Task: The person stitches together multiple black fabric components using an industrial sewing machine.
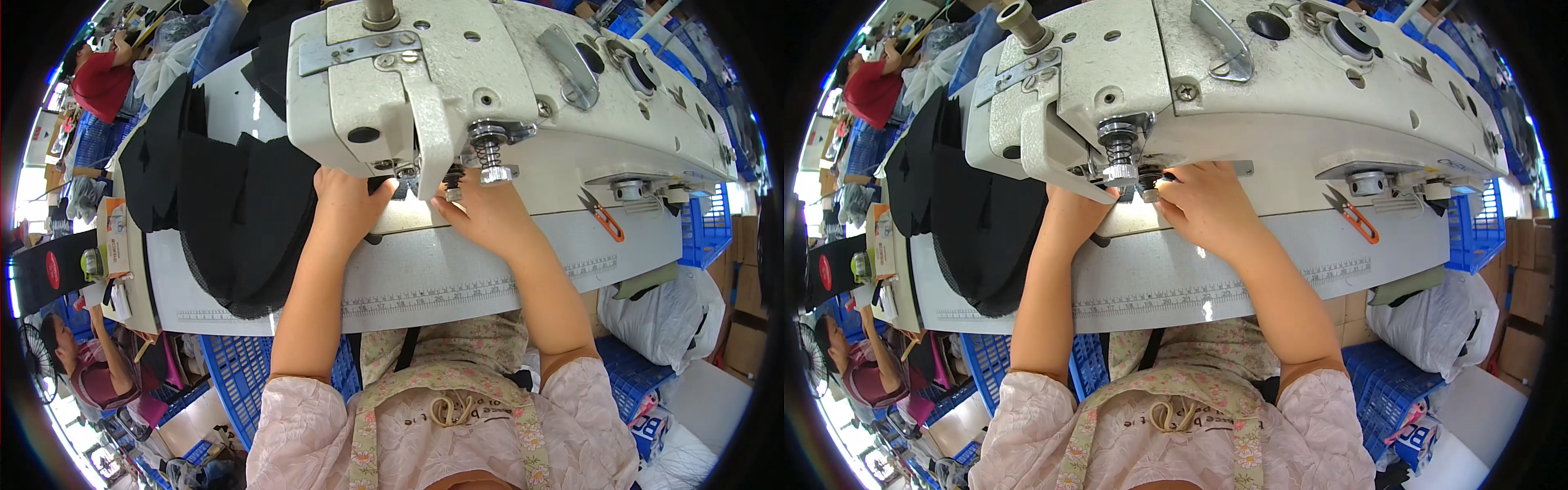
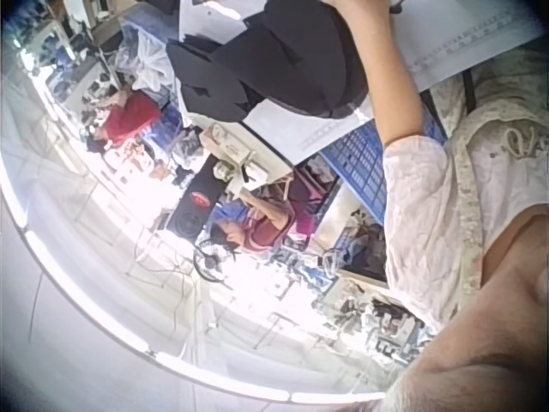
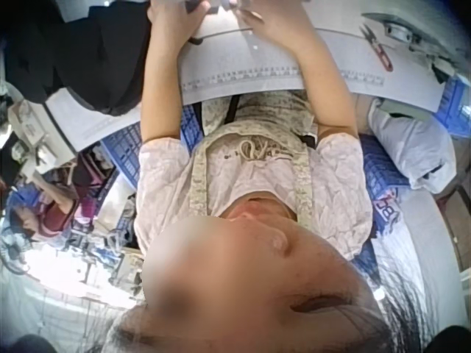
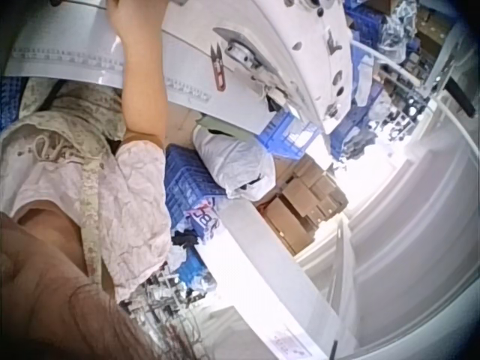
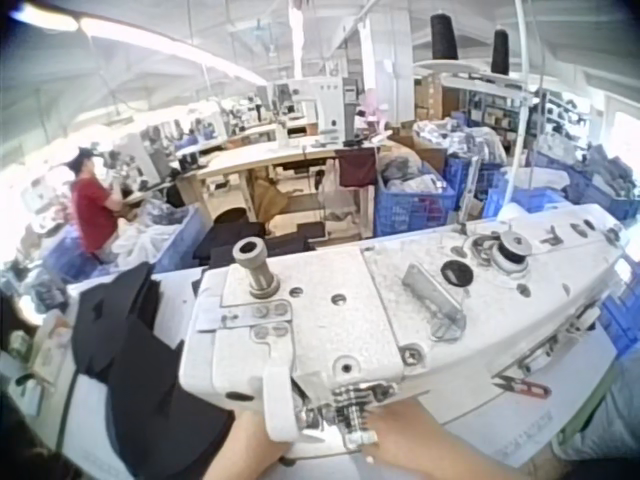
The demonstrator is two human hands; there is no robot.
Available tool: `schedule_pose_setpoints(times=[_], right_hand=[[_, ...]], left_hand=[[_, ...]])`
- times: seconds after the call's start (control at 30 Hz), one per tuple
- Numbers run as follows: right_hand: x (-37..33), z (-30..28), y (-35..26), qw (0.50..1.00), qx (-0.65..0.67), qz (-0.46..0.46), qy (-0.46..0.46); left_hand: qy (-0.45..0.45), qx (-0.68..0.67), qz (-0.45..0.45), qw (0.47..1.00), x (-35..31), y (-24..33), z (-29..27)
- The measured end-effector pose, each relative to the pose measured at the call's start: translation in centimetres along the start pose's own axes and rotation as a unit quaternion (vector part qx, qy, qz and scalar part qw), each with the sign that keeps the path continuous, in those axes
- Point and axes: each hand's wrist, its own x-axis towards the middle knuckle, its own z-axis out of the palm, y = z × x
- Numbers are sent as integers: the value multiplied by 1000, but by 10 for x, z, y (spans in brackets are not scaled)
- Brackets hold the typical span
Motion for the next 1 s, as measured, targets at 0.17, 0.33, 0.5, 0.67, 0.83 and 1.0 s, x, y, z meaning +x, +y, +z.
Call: schedule_pose_setpoints(times=[0.17,0.33,0.5,0.67,0.83,1.0], right_hand=[[0,2,3,1000,-5,-17,14],[-1,5,2,999,-3,-23,24],[1,7,7,995,-84,-48,32],[2,11,8,994,-84,-55,49],[2,11,8,996,-86,-36,13],[3,11,8,997,-74,-33,12]], left_hand=[[-8,-18,-5,1000,0,1,-1],[8,-11,16,1000,1,-1,2],[39,-14,30,999,3,-2,5],[84,0,45,995,4,1,5],[111,5,60,992,7,-2,10],[106,-7,46,993,8,-3,11]])
